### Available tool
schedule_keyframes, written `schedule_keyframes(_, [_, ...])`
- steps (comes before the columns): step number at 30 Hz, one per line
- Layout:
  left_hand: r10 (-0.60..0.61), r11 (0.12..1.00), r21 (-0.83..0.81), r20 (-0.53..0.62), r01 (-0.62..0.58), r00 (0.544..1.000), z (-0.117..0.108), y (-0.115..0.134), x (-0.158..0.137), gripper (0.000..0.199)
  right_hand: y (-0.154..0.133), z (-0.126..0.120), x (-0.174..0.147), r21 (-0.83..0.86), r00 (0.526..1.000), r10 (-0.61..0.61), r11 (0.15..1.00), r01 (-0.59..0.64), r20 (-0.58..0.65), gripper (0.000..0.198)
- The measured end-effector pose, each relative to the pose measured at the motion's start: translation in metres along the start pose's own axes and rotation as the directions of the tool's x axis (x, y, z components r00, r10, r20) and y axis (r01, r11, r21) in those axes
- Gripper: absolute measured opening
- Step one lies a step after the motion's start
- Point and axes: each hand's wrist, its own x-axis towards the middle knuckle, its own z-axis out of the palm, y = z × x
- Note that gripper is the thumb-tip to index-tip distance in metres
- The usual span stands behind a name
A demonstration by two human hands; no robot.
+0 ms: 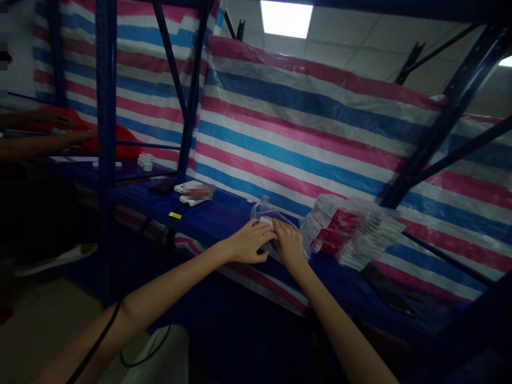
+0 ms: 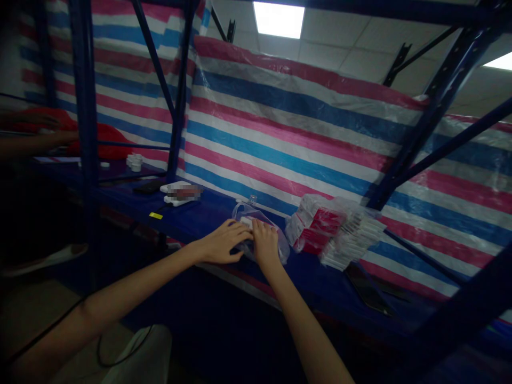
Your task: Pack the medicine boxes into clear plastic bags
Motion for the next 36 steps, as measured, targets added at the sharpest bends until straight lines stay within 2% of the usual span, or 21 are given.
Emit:
schedule_keyframes(1, [-0.091, 0.994, -0.073, -0.073, 0.085, 0.993, 0.0, -0.006, 0.001, 0.034, 0.002, 0.001, -0.002, 0.008, 1.0, 0.011, 1.0, -0.011, -0.009, 0.043])
schedule_keyframes(2, [-0.224, 0.968, -0.146, -0.146, 0.202, 0.964, 0.003, -0.015, 0.001, 0.038, 0.004, 0.001, -0.004, 0.011, 0.999, 0.025, 1.0, -0.025, -0.019, 0.044])
schedule_keyframes(3, [-0.378, 0.916, -0.222, -0.2, 0.334, 0.904, 0.009, -0.025, 0.003, 0.039, 0.006, 0.002, -0.006, 0.012, 0.999, 0.036, 0.999, -0.036, -0.028, 0.045])
schedule_keyframes(4, [-0.536, 0.834, -0.294, -0.226, 0.467, 0.814, 0.018, -0.035, 0.005, 0.041, 0.007, 0.002, -0.007, 0.013, 0.998, 0.042, 0.999, -0.042, -0.035, 0.045])
schedule_keyframes(5, [-0.666, 0.732, -0.365, -0.2, 0.576, 0.719, 0.028, -0.045, 0.007, 0.043, 0.009, 0.003, -0.009, 0.018, 0.998, 0.044, 0.999, -0.043, -0.042, 0.046])
schedule_keyframes(6, [-0.759, 0.622, -0.425, -0.124, 0.657, 0.639, 0.039, -0.054, 0.011, 0.043, 0.01, 0.004, -0.01, 0.025, 0.998, 0.044, 0.999, -0.042, -0.05, 0.047])
schedule_keyframes(7, [-0.808, 0.532, -0.471, -0.034, 0.704, 0.588, 0.049, -0.061, 0.015, 0.04, 0.012, 0.006, -0.011, 0.034, 0.997, 0.043, 0.999, -0.041, -0.058, 0.048])
schedule_keyframes(8, [-0.82, 0.472, -0.503, 0.05, 0.724, 0.57, 0.058, -0.067, 0.019, 0.036, 0.012, 0.007, -0.012, 0.041, 0.997, 0.047, 0.998, -0.044, -0.064, 0.049])
schedule_keyframes(10, [-0.782, 0.446, -0.548, 0.147, 0.708, 0.606, 0.068, -0.071, 0.028, 0.024, 0.014, 0.008, -0.013, 0.043, 0.996, 0.071, 0.997, -0.068, -0.063, 0.05])
schedule_keyframes(12, [-0.73, 0.481, -0.58, 0.152, 0.658, 0.667, 0.067, -0.07, 0.035, 0.016, 0.015, 0.01, -0.014, 0.027, 0.994, 0.09, 0.996, -0.089, -0.054, 0.05])
schedule_keyframes(14, [-0.704, 0.499, -0.602, 0.139, 0.623, 0.697, 0.059, -0.067, 0.038, 0.014, 0.017, 0.015, -0.015, 0.002, 0.993, 0.098, 0.995, -0.098, -0.06, 0.051])
schedule_keyframes(17, [-0.702, 0.517, -0.617, 0.09, 0.593, 0.706, 0.041, -0.063, 0.038, 0.018, 0.021, 0.028, -0.016, -0.047, 0.992, 0.09, 0.994, -0.095, -0.087, 0.05])
schedule_keyframes(20, [-0.715, 0.586, -0.609, -0.079, 0.534, 0.694, 0.029, -0.058, 0.039, 0.015, 0.025, 0.04, -0.018, -0.07, 0.998, 0.029, 0.997, -0.033, -0.055, 0.048])
schedule_keyframes(22, [-0.702, 0.609, -0.638, -0.157, 0.472, 0.694, 0.023, -0.055, 0.043, 0.014, 0.031, 0.04, -0.019, -0.009, 0.999, -0.041, 0.999, 0.041, -0.001, 0.045])
schedule_keyframes(24, [-0.686, 0.562, -0.716, -0.124, 0.414, 0.717, 0.019, -0.053, 0.051, 0.017, 0.044, 0.03, -0.021, 0.122, 0.99, -0.131, 0.985, 0.124, 0.05, 0.042])
schedule_keyframes(27, [-0.683, 0.403, -0.845, -0.021, 0.352, 0.73, 0.013, -0.054, 0.065, 0.019, 0.076, 0.004, -0.03, 0.272, 0.968, -0.226, 0.943, 0.19, 0.106, 0.042])
schedule_keyframes(30, [-0.691, 0.254, -0.924, 0.033, 0.286, 0.722, 0.01, -0.058, 0.076, 0.018, 0.114, -0.02, -0.045, 0.197, 0.952, -0.248, 0.957, 0.213, 0.18, 0.038])
schedule_keyframes(32, [-0.684, 0.215, -0.944, 0.038, 0.25, 0.728, 0.012, -0.061, 0.081, 0.017, 0.137, -0.028, -0.054, 0.149, 0.949, -0.235, 0.967, 0.206, 0.209, 0.025])
schedule_keyframes(33, [-0.689, 0.209, -0.948, 0.033, 0.242, 0.724, 0.014, -0.062, 0.083, 0.016, 0.147, -0.029, -0.057, 0.192, 0.953, -0.225, 0.963, 0.186, 0.205, 0.02])
schedule_keyframes(35, [-0.714, 0.191, -0.953, 0.029, 0.234, 0.699, 0.019, -0.062, 0.088, 0.013, 0.164, -0.027, -0.059, 0.442, 0.968, -0.185, 0.892, 0.094, 0.169, 0.018])
schedule_keyframes(36, [-0.732, 0.172, -0.958, 0.033, 0.232, 0.68, 0.022, -0.061, 0.09, 0.012, 0.17, -0.025, -0.058, 0.609, 0.979, -0.139, 0.793, 0.02, 0.149, 0.02])
